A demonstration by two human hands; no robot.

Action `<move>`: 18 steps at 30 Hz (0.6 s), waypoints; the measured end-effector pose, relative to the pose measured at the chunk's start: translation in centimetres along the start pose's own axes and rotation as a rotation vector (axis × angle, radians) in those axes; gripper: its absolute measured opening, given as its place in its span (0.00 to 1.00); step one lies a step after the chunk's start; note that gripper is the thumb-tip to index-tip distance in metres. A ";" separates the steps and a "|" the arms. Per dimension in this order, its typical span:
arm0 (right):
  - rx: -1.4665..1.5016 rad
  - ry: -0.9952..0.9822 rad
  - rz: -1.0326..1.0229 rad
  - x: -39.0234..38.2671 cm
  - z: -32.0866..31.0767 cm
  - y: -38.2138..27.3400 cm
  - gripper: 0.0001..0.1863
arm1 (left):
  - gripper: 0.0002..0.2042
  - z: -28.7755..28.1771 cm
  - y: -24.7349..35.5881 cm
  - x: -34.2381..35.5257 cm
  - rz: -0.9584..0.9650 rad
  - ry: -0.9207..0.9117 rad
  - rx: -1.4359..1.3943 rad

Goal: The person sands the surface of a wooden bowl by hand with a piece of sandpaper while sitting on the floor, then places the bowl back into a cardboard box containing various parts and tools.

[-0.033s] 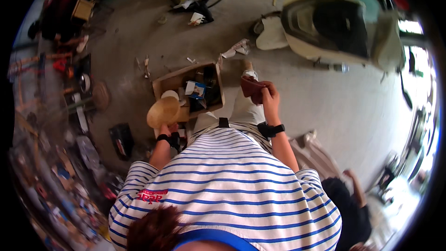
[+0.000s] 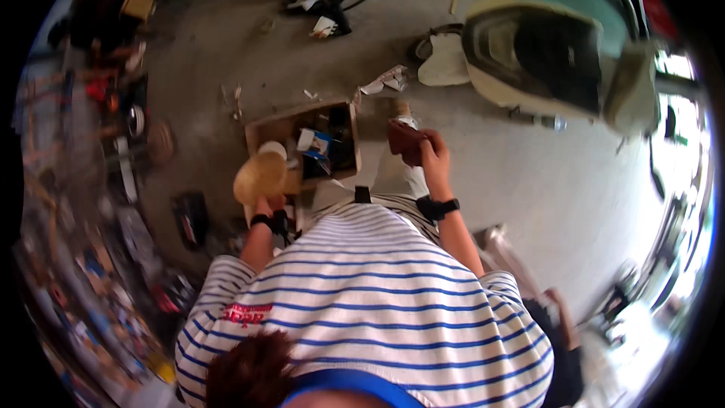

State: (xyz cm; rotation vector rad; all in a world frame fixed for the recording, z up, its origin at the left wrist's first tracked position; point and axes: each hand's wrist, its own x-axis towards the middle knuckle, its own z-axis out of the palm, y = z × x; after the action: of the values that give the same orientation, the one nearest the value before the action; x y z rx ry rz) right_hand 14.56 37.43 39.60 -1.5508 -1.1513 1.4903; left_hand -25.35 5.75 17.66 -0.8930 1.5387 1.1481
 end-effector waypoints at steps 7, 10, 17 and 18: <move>-0.137 -0.382 0.185 13.9 -0.2 -8.2 0.11 | 0.22 13.5 -6.8 -9.7 0.033 -0.015 -0.224; -0.190 -0.440 0.026 18.8 1.2 -8.5 0.11 | 0.23 17.4 -10.0 -12.4 -0.032 0.008 -0.388; -0.307 -0.685 -0.024 21.3 8.0 -10.4 0.11 | 0.21 18.3 -20.8 -14.2 -0.089 0.013 -0.592; -0.343 -0.754 0.037 20.6 9.2 -10.9 0.11 | 0.21 18.4 -21.6 -14.6 -0.057 0.035 -0.548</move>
State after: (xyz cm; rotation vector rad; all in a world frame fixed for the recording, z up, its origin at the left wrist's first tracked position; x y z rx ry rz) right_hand 2.92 59.61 40.86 -1.2283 -1.8854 2.0680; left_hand 3.43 17.29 25.29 -1.3120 1.2287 1.5511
